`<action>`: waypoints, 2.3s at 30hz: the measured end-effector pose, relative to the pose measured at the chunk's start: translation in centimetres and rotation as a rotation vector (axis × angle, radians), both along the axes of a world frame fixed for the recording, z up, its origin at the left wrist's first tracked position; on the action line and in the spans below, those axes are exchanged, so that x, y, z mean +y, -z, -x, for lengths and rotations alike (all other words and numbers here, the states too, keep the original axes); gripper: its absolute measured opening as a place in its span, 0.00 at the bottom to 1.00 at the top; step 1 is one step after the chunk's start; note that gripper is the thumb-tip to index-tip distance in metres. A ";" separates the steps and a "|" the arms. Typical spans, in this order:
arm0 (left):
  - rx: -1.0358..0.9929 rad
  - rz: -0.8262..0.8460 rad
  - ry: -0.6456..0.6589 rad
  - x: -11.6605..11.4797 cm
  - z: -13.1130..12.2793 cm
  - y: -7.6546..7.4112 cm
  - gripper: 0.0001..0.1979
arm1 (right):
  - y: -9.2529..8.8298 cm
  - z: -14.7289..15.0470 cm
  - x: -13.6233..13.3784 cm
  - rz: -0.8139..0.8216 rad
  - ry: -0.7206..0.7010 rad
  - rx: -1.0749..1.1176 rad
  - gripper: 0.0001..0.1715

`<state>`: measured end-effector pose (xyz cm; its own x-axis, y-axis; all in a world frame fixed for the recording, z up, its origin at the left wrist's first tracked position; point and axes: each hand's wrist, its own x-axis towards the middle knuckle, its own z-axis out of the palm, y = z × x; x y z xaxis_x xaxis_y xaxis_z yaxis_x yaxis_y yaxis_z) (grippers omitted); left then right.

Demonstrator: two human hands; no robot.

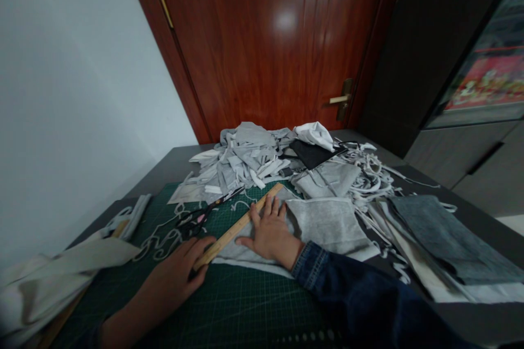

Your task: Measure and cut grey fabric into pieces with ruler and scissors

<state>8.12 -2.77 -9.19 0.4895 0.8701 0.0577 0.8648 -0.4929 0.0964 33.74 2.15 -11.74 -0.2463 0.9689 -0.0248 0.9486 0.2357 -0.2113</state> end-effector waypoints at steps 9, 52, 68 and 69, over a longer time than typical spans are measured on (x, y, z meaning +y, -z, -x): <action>0.251 -0.179 0.368 1.3 -1.6 -0.9 0.08 | 0.1 0.2 0.3 -0.020 0.035 -0.011 0.57; 0.108 0.049 -0.017 0.9 -1.8 -0.6 0.32 | 0.4 0.7 -0.5 -0.089 0.145 0.058 0.70; 0.023 0.016 0.124 0.4 -1.9 0.0 0.37 | -0.1 -0.1 -0.3 -0.015 0.121 0.160 0.67; 0.021 0.018 0.132 0.4 -1.8 0.1 0.37 | 0.0 -0.1 -0.3 -0.020 0.121 0.164 0.65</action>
<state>9.97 -2.35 -9.30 0.6007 0.7989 0.0312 0.7945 -0.6008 0.0887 33.85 1.87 -11.78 -0.1277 0.9915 0.0256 0.9235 0.1282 -0.3616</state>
